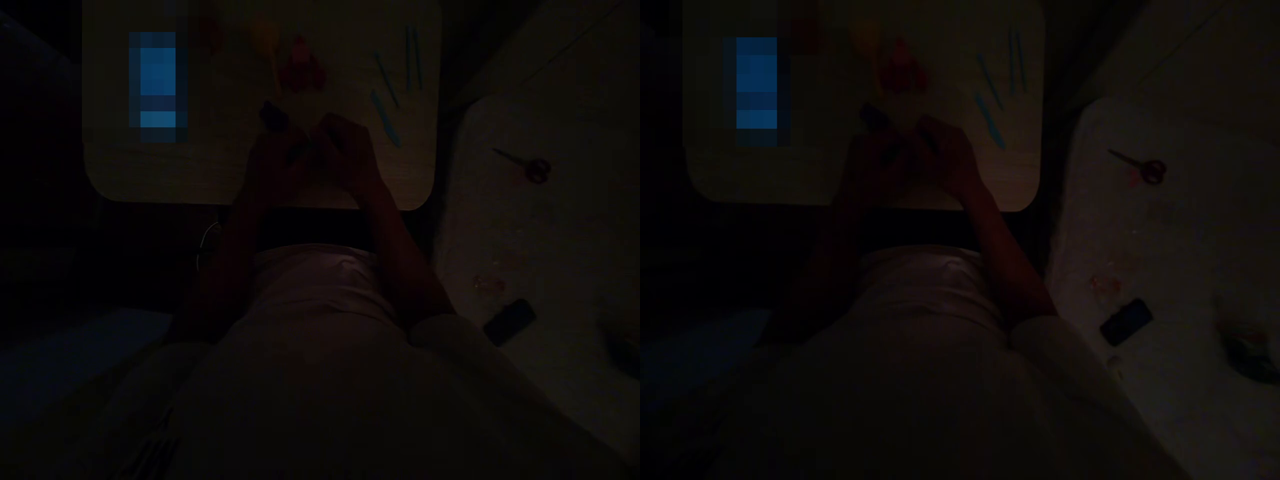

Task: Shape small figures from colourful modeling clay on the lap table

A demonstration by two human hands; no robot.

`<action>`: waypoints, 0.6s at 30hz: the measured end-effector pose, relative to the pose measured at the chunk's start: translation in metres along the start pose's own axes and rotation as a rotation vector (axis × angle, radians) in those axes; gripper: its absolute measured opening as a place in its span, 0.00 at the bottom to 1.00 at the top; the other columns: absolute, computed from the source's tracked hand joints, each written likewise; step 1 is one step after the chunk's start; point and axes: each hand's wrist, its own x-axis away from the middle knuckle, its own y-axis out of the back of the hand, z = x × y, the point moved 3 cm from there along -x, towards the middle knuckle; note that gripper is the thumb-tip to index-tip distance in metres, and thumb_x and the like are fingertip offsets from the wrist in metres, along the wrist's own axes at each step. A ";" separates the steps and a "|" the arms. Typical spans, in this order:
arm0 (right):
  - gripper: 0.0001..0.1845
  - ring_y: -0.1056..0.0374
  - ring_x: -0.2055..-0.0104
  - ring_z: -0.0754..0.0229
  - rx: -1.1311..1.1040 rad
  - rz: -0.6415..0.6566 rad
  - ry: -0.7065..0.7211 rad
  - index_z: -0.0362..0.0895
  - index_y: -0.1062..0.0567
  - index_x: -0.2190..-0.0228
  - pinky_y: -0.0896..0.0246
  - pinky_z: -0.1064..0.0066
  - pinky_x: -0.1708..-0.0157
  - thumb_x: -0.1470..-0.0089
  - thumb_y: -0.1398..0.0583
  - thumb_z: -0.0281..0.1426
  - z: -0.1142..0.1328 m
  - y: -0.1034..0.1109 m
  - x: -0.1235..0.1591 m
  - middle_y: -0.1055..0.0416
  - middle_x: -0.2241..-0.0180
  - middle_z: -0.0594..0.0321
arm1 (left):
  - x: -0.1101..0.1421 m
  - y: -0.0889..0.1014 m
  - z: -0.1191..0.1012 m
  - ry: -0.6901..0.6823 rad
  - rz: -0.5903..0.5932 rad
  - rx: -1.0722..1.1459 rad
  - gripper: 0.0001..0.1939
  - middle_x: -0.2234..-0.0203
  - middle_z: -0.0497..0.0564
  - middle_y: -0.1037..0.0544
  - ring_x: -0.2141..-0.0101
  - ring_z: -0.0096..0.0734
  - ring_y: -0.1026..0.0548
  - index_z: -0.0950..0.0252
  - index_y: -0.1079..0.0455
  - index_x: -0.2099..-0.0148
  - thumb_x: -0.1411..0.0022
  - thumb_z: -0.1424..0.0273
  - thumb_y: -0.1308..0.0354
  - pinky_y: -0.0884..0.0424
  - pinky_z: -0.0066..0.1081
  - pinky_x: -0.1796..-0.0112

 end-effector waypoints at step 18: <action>0.31 0.30 0.62 0.51 0.063 -0.002 0.032 0.51 0.35 0.70 0.35 0.61 0.60 0.30 0.48 0.63 0.001 0.000 -0.001 0.30 0.69 0.62 | 0.001 -0.001 0.002 0.070 0.080 0.001 0.21 0.59 0.46 0.16 0.50 0.48 0.23 0.52 0.24 0.48 0.28 0.47 0.49 0.28 0.51 0.50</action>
